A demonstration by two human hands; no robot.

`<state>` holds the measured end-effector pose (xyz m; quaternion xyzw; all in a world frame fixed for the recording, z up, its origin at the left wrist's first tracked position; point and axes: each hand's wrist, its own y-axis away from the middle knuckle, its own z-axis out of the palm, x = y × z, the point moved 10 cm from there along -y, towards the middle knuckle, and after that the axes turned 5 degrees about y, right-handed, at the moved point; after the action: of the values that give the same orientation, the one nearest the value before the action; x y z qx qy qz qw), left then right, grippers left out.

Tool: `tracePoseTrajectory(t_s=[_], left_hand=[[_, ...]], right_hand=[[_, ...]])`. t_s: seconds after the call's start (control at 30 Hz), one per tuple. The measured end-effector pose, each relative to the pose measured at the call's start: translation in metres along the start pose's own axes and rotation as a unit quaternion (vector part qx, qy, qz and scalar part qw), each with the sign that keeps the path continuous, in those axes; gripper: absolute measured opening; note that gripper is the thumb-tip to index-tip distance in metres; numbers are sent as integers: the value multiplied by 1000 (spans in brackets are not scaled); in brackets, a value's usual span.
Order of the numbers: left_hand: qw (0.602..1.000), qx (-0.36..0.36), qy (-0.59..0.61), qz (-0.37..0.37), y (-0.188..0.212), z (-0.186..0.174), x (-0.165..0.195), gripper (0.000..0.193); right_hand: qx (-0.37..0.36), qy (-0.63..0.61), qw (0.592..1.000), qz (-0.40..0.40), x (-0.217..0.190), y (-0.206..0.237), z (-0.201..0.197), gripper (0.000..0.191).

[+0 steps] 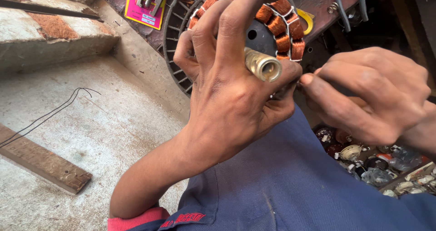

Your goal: The person holds a motor stator on their lap and uses a soldering iron to heat and twist copper wires at the winding ends. They repeatedly adjust the wires and apply heat to secure connections.

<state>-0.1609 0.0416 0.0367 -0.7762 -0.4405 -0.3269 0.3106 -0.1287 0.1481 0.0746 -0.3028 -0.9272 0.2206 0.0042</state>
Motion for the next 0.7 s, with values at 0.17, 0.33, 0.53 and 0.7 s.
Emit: tracePoseTrajectory(t_s=[0.17,0.33,0.53,0.7], left_hand=[[1000,-14,2,0,0,-1,0,27],[1000,-6,3,6,0,-2,1,26],[1000,-6,-1,12,1,2,0,26],[1000,-14,-12,11,3,3,-1,29]], right_hand=[[-131,-316,804,486,55,67,46,16],[-61,-204,923,320,40,63,25,14],[85,135,985,-62,-18,12,-4,24],[-66,-208,914,343,42,39,28,12]])
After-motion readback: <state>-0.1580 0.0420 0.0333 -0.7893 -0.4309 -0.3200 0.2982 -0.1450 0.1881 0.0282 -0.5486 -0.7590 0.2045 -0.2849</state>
